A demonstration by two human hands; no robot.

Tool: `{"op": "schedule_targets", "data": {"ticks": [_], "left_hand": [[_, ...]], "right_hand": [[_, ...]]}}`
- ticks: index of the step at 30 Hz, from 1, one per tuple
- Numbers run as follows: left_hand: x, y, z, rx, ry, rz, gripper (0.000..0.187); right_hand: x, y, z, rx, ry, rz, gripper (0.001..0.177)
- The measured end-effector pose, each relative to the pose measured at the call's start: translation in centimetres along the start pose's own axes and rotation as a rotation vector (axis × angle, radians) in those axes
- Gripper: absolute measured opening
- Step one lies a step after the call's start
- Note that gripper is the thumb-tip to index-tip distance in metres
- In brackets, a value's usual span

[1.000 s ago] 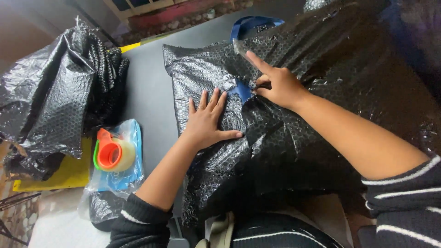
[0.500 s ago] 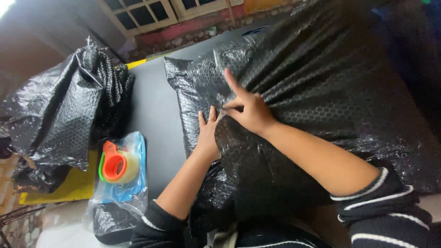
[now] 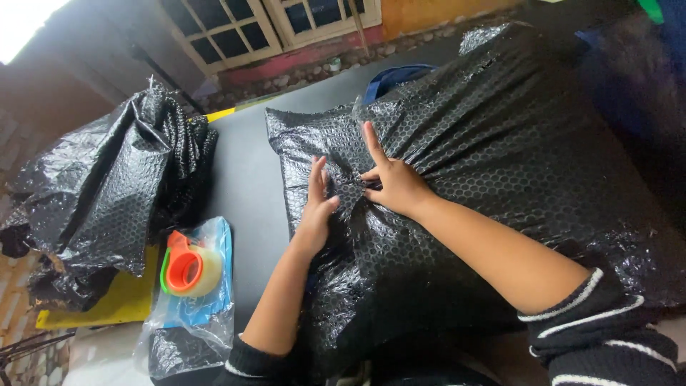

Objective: Wrapping a blue bag in black bubble wrap and securing it with packing tape.

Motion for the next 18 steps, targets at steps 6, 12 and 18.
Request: {"op": "schedule_targets", "data": {"ticks": [6,12,18], "left_hand": [[3.1,-0.3,-0.1,0.0,-0.375,-0.901,0.063],[2.9,-2.0,0.3,-0.088,-0.542,-1.258,0.067],[3.0,-0.9,0.6,-0.143,-0.56,-1.335,0.066]], "right_hand": [[1.1,1.9,-0.9,0.032,-0.007,0.057,0.123],[0.0,0.8,-0.8,-0.017,-0.004,-0.021,0.117],[-0.9,3.6,-2.4,-0.101,0.171,-0.273,0.064]]}}
Point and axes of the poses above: each hand's wrist, its own z-axis away from the middle knuckle, its own x-axis out of the palm, y = z × x, the point moved 8 cm from there along -z, towards the middle knuckle, and after that the axes turned 8 degrees about x, right-handed, at the moved point
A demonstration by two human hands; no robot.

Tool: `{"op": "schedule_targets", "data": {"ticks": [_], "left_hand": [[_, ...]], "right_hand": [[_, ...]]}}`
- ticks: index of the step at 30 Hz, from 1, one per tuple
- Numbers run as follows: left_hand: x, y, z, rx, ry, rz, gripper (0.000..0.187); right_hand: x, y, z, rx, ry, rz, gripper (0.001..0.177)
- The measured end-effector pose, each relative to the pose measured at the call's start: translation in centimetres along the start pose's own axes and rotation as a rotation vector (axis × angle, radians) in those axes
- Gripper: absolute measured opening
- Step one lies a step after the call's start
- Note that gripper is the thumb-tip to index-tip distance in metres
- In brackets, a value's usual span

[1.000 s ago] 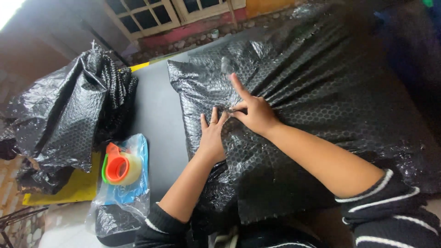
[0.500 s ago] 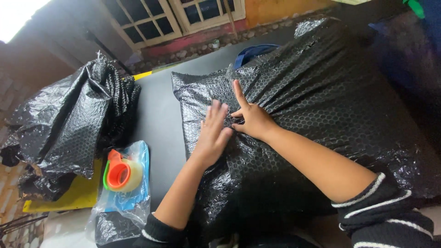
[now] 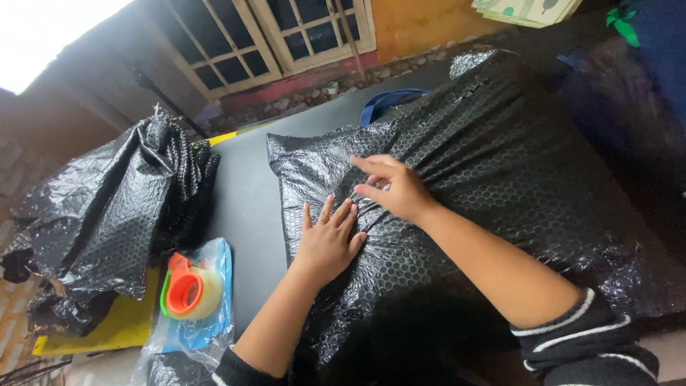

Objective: Wrapping a blue bag in black bubble wrap and securing it with packing tape.

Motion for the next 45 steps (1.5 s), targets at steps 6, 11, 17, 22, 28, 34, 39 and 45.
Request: {"op": "schedule_targets", "data": {"ticks": [6,11,17,22,28,34,39,45], "left_hand": [[0.1,-0.3,0.3,-0.049,-0.036,0.091,0.069],[0.1,-0.7,0.8,-0.09,-0.063,0.176,0.07],[0.2,-0.6,0.9,-0.117,-0.066,0.188,0.068],[-0.6,-0.5,1.3,-0.16,-0.054,0.219,0.065],[-0.7,-0.5,1.4,-0.148,-0.064,0.232,0.066],[-1.1,-0.3,1.5,-0.135,-0.081,0.24,0.064],[-1.5,-0.2,1.6,-0.146,-0.109,0.257,0.065],[-1.3,-0.2,1.6,-0.148,-0.116,0.255,0.064]], "right_hand": [[-1.4,0.9,-0.7,0.075,0.018,-0.362,0.028],[-1.1,-1.9,-0.5,0.234,-0.108,-0.533,0.023],[1.4,-1.1,-2.2,0.436,-0.307,-0.306,0.029],[3.1,0.9,-3.9,0.525,-0.373,-0.145,0.027],[4.1,3.2,-5.1,0.584,-0.392,0.023,0.022],[5.2,5.6,-5.5,0.578,-0.448,0.157,0.018],[5.3,4.1,-5.0,0.514,-0.404,0.363,0.014],[4.6,0.9,-3.3,0.376,-0.353,0.621,0.021]]}}
Point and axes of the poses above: each hand's wrist, its own z-axis away from the middle knuckle, its own x-axis out of the palm, y = z × x, the point moved 8 cm from there along -z, towards the middle knuckle, and after that the axes turned 8 degrees about x, right-handed, at the moved point
